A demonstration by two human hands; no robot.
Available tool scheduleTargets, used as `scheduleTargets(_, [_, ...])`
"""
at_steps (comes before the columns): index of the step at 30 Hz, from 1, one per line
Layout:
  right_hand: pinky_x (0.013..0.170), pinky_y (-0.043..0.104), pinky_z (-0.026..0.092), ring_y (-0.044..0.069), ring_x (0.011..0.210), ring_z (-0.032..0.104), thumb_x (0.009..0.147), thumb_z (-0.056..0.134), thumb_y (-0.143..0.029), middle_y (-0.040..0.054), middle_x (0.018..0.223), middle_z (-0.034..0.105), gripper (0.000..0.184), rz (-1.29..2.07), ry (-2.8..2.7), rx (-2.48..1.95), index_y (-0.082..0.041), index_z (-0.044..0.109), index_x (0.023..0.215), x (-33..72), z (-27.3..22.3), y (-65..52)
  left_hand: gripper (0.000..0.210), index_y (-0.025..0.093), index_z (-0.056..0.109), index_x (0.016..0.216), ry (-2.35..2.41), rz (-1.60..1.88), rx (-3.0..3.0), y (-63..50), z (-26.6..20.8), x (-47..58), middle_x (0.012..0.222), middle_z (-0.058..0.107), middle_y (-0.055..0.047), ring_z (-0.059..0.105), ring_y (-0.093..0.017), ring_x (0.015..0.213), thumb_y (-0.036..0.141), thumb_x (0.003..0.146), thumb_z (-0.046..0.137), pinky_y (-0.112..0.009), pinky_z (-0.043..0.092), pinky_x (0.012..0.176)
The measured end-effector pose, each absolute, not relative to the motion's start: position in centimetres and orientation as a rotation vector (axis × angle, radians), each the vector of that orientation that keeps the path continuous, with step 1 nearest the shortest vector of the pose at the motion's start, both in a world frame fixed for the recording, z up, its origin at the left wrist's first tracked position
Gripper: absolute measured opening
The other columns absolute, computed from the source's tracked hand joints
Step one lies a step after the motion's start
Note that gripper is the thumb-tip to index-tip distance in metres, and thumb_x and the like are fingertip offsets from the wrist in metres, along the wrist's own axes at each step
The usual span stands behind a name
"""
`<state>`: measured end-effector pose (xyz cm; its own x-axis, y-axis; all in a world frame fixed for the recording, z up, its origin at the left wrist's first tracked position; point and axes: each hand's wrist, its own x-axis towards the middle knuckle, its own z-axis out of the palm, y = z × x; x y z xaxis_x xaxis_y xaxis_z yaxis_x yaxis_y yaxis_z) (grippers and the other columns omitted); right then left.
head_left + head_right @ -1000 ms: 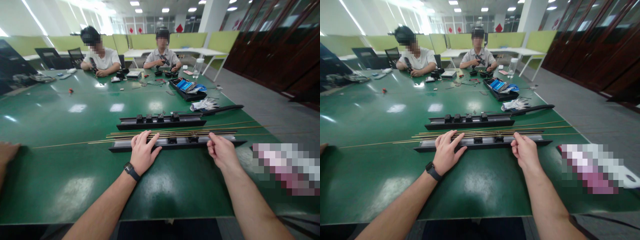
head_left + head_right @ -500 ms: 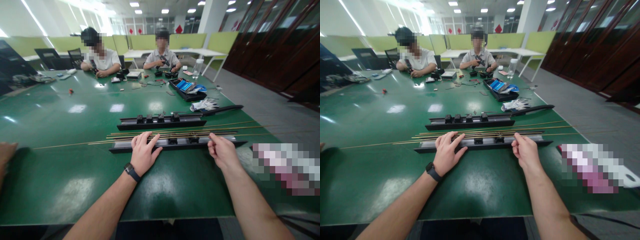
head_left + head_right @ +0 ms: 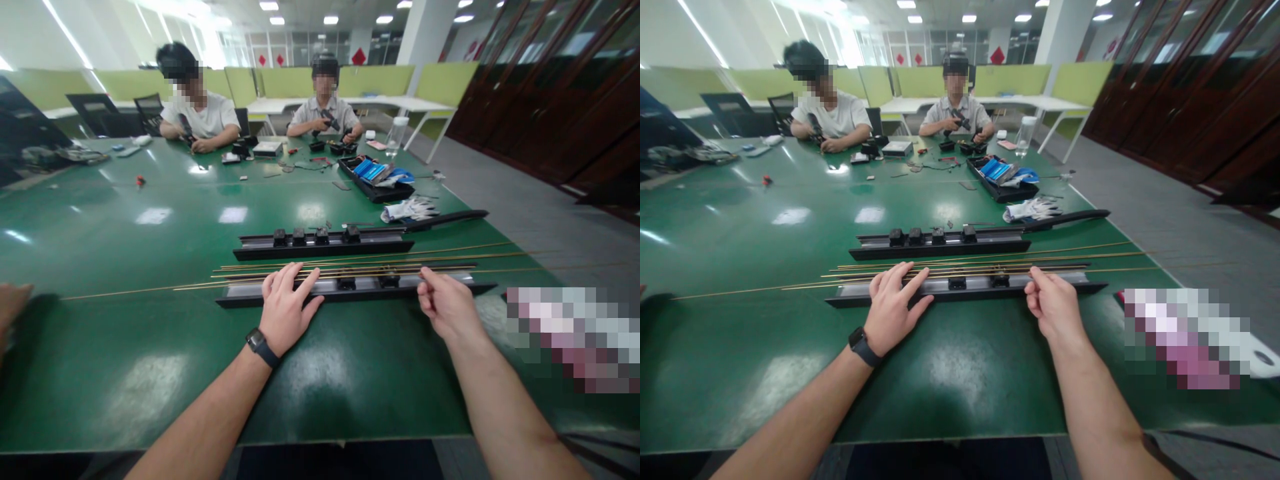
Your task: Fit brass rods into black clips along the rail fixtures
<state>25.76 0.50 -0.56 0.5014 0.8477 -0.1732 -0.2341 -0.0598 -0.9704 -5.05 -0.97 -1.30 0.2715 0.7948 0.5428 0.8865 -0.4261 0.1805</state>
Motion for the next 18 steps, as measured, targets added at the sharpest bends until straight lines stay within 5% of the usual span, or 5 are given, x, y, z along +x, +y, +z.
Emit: scheduleTargets(18, [0.023,0.016,0.020,0.007,0.029,0.042,0.073,0.079,-0.033,-0.0008,0.053,0.061,0.024,0.941,-0.550,-1.373,-0.016,0.062,0.076,26.04,-0.29,0.42,0.048,0.033,0.054,0.140,-1.583,-0.842,-2.372,-0.87,-1.47,-5.15,0.146,0.051,-0.011,0.042,-0.029,0.140,0.044,0.094,0.058,-0.048,0.027,0.113])
